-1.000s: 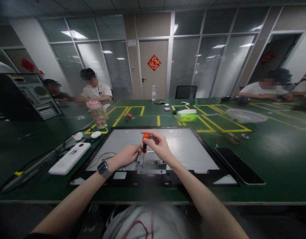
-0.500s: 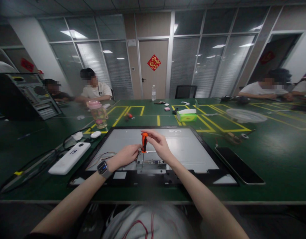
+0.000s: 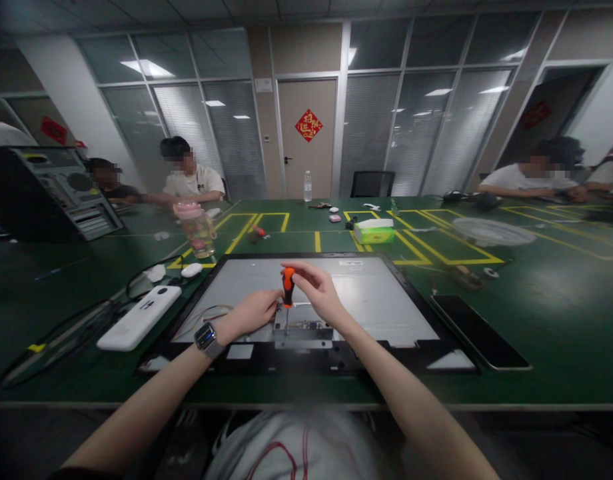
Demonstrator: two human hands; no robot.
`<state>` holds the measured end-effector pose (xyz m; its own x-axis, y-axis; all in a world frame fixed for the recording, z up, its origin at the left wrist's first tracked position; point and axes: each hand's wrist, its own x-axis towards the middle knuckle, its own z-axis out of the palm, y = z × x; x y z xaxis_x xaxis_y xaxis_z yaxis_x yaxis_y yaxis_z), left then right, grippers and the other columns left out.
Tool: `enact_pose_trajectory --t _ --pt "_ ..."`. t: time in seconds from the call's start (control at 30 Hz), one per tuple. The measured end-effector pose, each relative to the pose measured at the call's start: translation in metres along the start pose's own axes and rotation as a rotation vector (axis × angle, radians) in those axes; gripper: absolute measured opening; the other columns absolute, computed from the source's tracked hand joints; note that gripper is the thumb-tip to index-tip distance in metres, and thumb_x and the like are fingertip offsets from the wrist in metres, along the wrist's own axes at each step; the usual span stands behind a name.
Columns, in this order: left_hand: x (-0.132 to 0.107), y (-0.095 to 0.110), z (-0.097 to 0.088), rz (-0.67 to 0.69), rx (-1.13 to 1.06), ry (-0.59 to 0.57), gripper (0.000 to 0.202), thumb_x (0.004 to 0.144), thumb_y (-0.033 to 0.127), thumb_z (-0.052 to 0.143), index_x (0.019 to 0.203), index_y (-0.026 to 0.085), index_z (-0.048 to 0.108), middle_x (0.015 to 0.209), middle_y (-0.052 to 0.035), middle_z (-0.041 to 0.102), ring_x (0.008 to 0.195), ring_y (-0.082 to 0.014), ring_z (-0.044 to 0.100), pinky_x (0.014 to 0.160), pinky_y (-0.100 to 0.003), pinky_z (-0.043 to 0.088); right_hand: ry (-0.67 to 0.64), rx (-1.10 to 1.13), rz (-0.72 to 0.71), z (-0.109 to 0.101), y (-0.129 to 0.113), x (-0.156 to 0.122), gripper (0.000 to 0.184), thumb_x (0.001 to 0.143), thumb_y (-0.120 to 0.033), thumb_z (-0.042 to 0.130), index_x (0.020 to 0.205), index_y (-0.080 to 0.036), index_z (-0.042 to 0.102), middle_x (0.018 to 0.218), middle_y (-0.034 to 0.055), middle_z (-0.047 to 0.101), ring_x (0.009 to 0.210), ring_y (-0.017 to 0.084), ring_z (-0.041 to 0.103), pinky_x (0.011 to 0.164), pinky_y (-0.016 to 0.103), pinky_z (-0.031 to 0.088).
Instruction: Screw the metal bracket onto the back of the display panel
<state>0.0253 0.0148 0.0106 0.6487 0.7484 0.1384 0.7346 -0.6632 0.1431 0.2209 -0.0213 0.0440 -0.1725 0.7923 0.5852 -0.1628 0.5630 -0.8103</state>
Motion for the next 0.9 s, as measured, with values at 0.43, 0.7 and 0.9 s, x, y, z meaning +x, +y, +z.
enact_pose_trajectory --t 0.43,0.7,0.9 --pt "0.001 -0.002 0.002 -0.004 -0.013 0.000 0.027 0.093 0.009 0.040 0.110 0.019 0.059 0.101 -0.0101 0.071 0.094 -0.0251 0.068 0.080 -0.031 0.048 -0.041 0.133 0.091 -0.002 0.004 0.001 0.024 0.086 -0.039 0.067 0.104 -0.027 0.074 0.091 0.0044 0.076 0.093 0.020 0.070 0.091 0.037 0.050" --pt "0.000 -0.003 0.003 0.000 -0.026 0.003 0.029 0.093 0.009 0.041 0.113 0.019 0.058 0.106 -0.0100 0.071 0.097 -0.0245 0.068 0.082 -0.031 0.048 -0.012 0.111 0.078 -0.003 0.008 0.001 0.023 0.081 -0.038 0.072 0.100 -0.026 0.075 0.089 0.0039 0.074 0.087 0.019 0.068 0.085 0.034 0.052" --pt "-0.001 -0.003 0.003 0.000 -0.019 0.004 0.028 0.094 0.010 0.039 0.110 0.019 0.060 0.102 -0.0084 0.071 0.094 -0.0228 0.068 0.080 -0.030 0.048 0.022 0.132 0.043 -0.004 0.010 0.003 0.017 0.073 -0.034 0.079 0.086 -0.025 0.073 0.081 -0.0009 0.065 0.069 0.012 0.060 0.066 0.025 0.050"
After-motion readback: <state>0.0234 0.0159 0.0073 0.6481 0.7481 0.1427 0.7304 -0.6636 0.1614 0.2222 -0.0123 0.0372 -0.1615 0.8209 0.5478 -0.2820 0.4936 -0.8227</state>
